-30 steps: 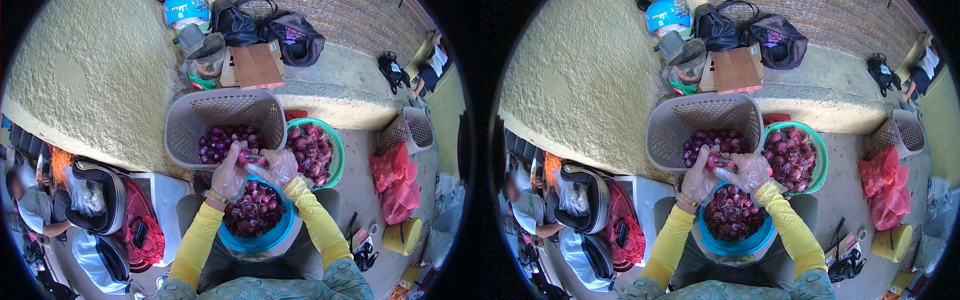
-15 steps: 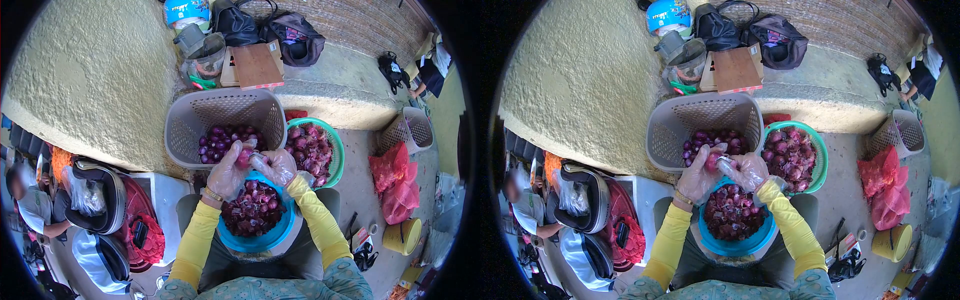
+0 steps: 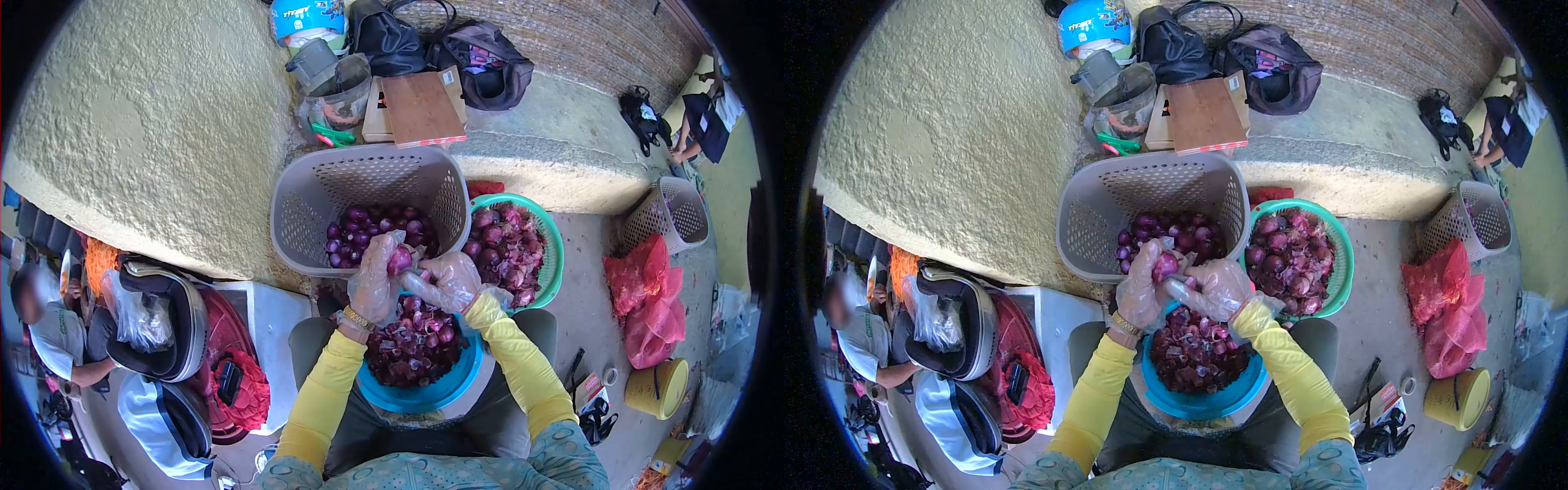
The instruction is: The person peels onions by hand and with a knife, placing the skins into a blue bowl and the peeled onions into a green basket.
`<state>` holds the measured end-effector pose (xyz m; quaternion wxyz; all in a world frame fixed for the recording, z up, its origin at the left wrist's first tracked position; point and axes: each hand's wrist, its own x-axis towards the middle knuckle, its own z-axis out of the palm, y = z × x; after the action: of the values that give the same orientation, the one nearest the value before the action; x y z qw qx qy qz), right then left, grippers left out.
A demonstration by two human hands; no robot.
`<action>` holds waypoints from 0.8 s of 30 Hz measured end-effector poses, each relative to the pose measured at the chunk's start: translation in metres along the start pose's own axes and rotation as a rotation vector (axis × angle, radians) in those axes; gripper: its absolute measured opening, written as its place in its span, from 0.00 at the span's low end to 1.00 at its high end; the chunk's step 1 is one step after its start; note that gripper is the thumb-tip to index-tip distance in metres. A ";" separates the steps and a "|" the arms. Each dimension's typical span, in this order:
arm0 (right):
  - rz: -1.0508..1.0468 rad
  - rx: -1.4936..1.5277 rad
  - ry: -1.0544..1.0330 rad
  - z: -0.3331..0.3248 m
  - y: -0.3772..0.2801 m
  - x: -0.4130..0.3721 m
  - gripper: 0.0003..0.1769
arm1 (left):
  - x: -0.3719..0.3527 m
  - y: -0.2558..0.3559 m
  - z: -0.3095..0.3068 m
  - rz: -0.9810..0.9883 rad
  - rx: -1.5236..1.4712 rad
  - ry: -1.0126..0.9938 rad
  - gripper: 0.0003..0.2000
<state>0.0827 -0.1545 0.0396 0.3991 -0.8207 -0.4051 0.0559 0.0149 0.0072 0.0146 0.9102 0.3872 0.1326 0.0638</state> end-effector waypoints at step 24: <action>-0.097 -0.285 -0.485 -0.018 -0.013 -0.010 0.34 | 0.002 0.027 -0.002 -0.094 -0.460 -0.028 0.11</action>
<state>0.0761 -0.1682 0.0586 0.1733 -0.8110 -0.5310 0.1738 0.0159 0.0281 0.0321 0.9782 0.1636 0.1201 0.0445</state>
